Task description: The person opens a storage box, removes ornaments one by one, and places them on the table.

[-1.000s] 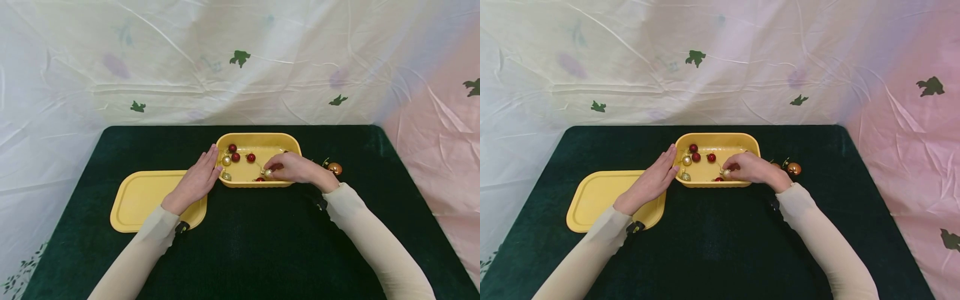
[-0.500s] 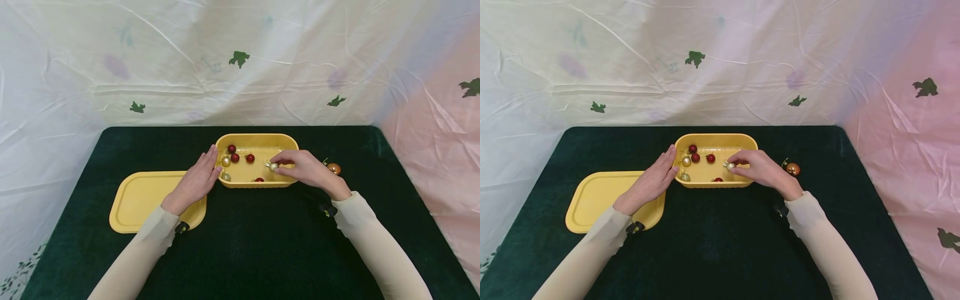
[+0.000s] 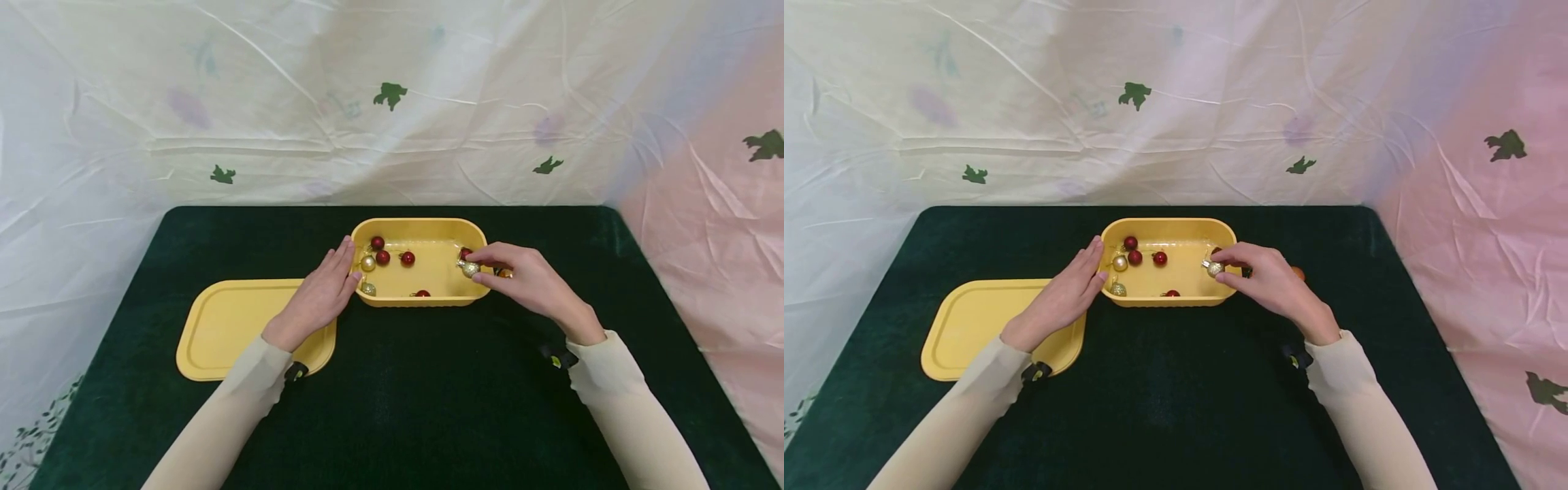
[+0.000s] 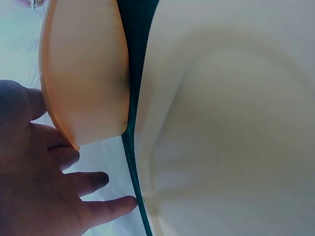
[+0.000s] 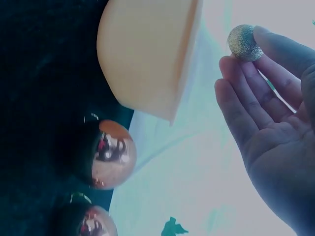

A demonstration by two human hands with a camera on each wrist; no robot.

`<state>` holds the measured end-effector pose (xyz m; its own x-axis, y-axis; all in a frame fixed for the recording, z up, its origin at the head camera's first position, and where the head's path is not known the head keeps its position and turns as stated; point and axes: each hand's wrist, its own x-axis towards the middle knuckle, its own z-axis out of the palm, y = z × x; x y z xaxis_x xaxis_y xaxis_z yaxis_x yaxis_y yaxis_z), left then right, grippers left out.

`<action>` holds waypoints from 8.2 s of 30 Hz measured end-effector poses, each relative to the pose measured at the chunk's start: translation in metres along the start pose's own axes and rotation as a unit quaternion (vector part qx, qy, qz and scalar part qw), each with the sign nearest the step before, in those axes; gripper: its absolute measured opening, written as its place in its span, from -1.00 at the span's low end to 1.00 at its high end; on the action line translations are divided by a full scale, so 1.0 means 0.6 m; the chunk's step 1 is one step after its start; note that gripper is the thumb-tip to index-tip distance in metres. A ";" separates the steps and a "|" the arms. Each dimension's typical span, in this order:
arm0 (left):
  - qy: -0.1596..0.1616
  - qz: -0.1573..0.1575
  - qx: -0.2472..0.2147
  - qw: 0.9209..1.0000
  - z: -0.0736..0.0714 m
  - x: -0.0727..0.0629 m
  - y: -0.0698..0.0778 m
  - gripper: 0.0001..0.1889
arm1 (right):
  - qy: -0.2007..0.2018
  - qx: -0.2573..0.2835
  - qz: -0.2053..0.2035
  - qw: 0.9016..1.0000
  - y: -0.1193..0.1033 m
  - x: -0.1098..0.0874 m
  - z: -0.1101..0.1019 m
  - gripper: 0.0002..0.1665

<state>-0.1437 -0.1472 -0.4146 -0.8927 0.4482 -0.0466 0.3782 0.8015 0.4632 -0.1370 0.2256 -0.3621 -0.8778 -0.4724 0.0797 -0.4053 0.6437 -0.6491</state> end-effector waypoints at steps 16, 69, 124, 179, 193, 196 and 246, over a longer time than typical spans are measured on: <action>0.005 0.005 -0.001 1.000 0.000 -0.001 -0.001 -0.31 | 0.098 -0.014 0.067 0.993 0.017 -0.069 -0.043 -0.65; -0.003 0.003 0.006 1.000 -0.002 -0.002 -0.001 -0.31 | 0.149 -0.103 0.180 0.967 0.165 -0.151 -0.073 -0.53; 0.003 -0.004 0.013 1.000 -0.004 -0.008 0.009 -0.31 | 0.164 -0.081 0.159 0.970 0.110 -0.151 -0.079 -0.44; 0.015 0.004 0.006 1.000 0.003 -0.009 0.008 -0.32 | -0.186 0.022 -0.004 0.982 0.002 0.114 0.092 -0.55; 0.013 0.001 0.011 1.000 0.002 -0.011 0.008 -0.32 | -0.234 0.003 -0.005 0.972 0.007 0.123 0.098 -0.62; 0.012 0.001 0.011 1.000 0.001 -0.011 0.008 -0.32 | -0.240 0.004 -0.011 0.971 0.009 0.125 0.099 -0.63; 0.012 0.005 0.008 1.000 0.004 -0.004 0.008 -0.32 | -0.002 0.052 -0.020 0.998 0.006 0.006 0.019 -0.67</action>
<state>-0.1390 -0.1438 -0.4144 -0.8942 0.4471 -0.0216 0.3910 0.8036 0.4488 -0.1390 0.2195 -0.3729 -0.8607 -0.4982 0.1047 -0.4111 0.5589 -0.7202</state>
